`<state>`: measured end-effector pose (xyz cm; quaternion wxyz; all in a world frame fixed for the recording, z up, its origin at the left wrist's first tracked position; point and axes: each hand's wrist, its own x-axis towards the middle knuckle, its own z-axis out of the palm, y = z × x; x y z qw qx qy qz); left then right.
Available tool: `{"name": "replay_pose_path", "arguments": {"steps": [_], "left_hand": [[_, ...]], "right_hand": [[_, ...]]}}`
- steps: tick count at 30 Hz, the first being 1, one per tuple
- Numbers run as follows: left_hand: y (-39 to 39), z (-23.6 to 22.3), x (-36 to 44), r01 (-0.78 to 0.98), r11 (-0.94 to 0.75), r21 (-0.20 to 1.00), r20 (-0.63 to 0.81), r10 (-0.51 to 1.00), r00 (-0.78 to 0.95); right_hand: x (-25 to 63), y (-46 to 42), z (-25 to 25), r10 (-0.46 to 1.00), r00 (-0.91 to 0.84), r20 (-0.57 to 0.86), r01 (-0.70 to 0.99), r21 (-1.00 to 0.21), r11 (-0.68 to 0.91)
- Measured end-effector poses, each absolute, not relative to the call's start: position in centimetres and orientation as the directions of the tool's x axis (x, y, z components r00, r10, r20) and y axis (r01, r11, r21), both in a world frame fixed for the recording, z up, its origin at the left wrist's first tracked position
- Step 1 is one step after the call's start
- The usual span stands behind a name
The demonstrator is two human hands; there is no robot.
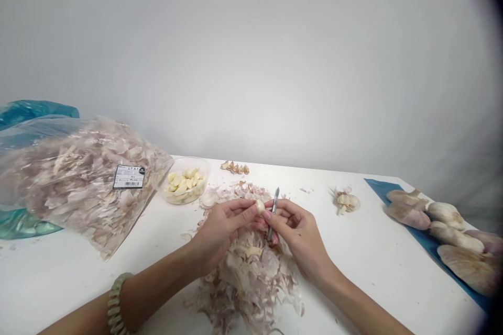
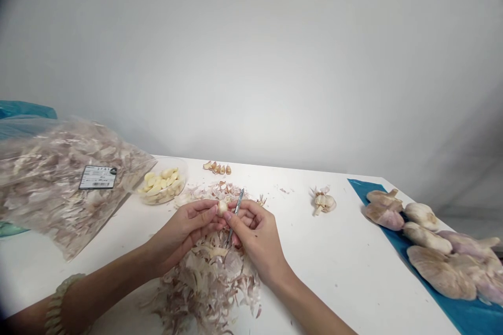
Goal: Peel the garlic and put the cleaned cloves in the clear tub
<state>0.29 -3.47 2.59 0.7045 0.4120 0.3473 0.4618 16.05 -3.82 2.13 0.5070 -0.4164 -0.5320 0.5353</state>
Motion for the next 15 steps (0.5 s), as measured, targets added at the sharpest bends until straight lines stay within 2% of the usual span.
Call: {"name": "replay_pose_path", "arguments": {"steps": [10,15], "left_hand": [[-3.35,2.44,0.05,-0.342,0.269,0.900,-0.172,0.942,0.287],[-3.37,2.56,0.16,-0.308,0.235,0.922,-0.130,0.937,0.324]], "right_hand": [[15.92,-3.78,1.86,0.981,-0.168,0.093,-0.114,-0.991,0.074],[15.86,-3.90,1.94,0.980,-0.179,0.092,-0.123,-0.990,0.071]]}}
